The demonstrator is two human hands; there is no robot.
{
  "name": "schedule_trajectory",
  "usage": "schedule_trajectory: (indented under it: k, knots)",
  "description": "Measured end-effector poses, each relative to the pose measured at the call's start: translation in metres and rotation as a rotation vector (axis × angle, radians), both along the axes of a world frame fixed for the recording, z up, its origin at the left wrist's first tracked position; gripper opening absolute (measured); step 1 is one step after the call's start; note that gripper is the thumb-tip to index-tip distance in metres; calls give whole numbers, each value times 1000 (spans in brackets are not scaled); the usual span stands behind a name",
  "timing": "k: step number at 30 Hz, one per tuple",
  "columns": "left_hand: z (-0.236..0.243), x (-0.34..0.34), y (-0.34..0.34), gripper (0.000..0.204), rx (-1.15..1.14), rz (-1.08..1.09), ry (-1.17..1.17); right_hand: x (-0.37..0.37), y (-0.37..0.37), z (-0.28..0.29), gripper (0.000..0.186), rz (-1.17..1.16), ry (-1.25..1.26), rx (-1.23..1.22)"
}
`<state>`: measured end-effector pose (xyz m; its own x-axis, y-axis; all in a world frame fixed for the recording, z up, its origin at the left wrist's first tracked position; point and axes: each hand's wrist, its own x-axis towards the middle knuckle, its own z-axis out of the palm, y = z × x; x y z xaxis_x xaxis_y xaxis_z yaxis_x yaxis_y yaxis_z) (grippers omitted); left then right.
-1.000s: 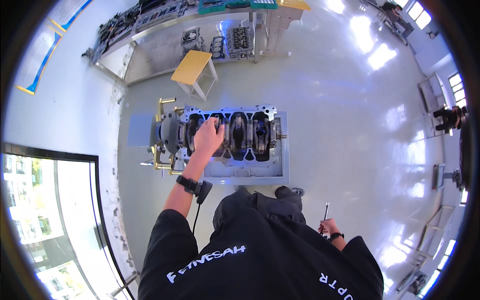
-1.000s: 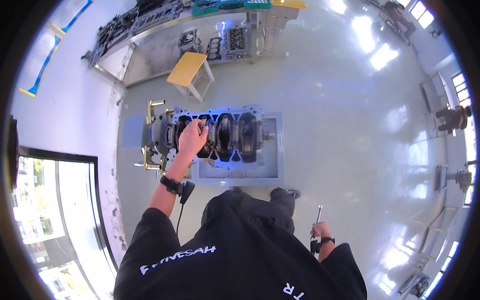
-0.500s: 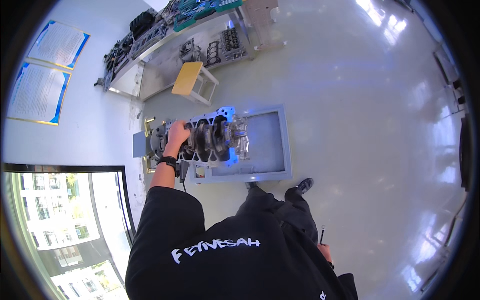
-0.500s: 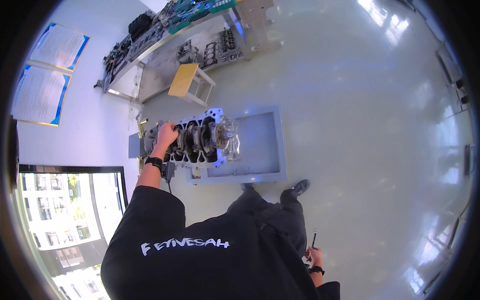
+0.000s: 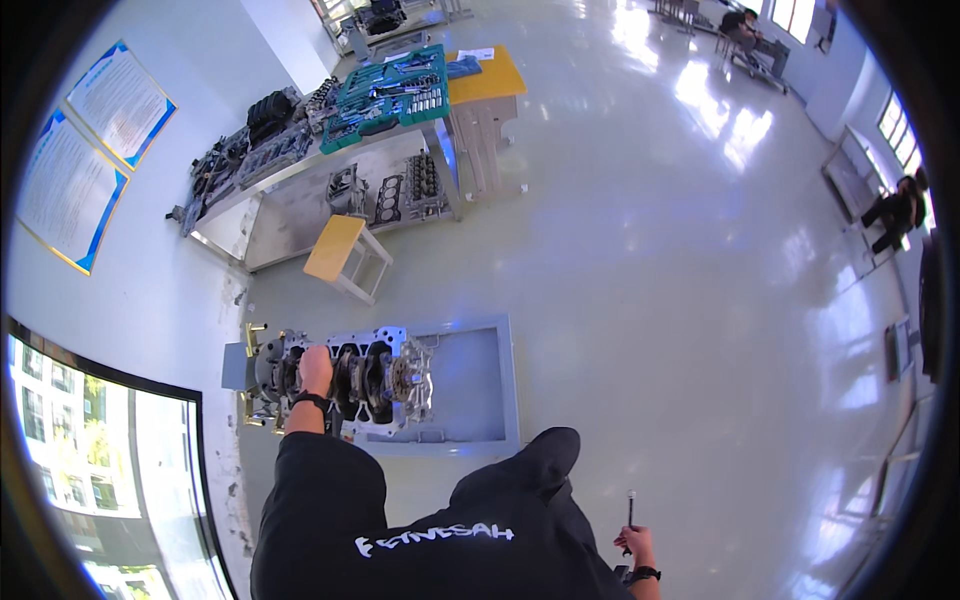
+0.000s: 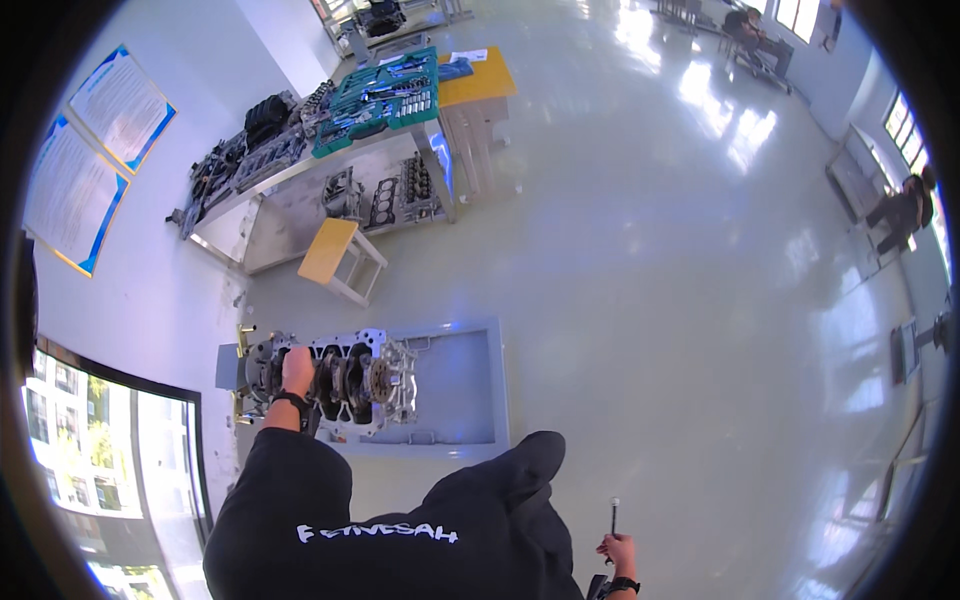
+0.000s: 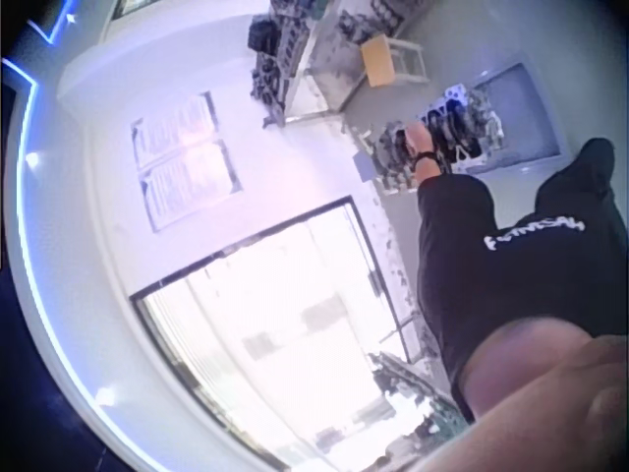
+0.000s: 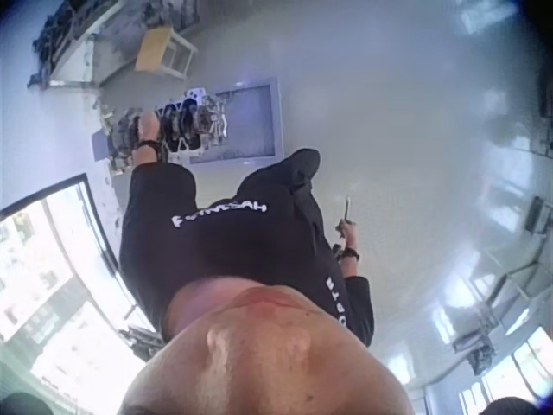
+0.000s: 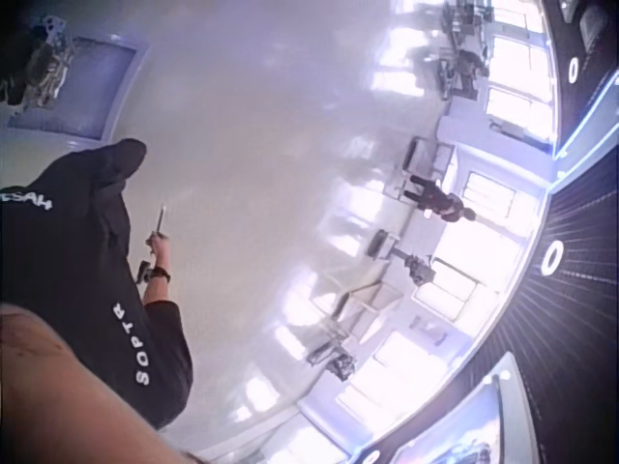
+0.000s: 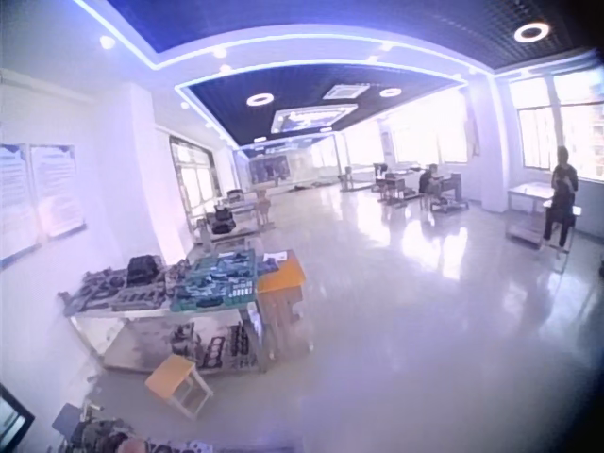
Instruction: The person uses a wrench to tighten bolts on a crankshaft within an engine block and سپس removes a bolt by hand.
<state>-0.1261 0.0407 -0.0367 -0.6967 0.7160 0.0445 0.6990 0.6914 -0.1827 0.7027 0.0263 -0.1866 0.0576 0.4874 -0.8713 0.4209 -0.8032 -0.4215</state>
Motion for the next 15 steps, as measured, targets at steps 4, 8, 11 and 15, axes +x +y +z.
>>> schedule_trajectory:
  k: [4,8,11,15]
  knots:
    - [12,8,15,9,-89,-62,-38,-20,80,1,23,179,115,13]
    - [17,1,10,6,-119,13,-23,-40,161,-4,23,382,58,-47]
    - [11,10,21,7,-149,172,-9,-68,231,13,23,549,-85,-110]
    - [20,19,39,8,-195,469,-46,-145,350,66,23,774,-175,-37]
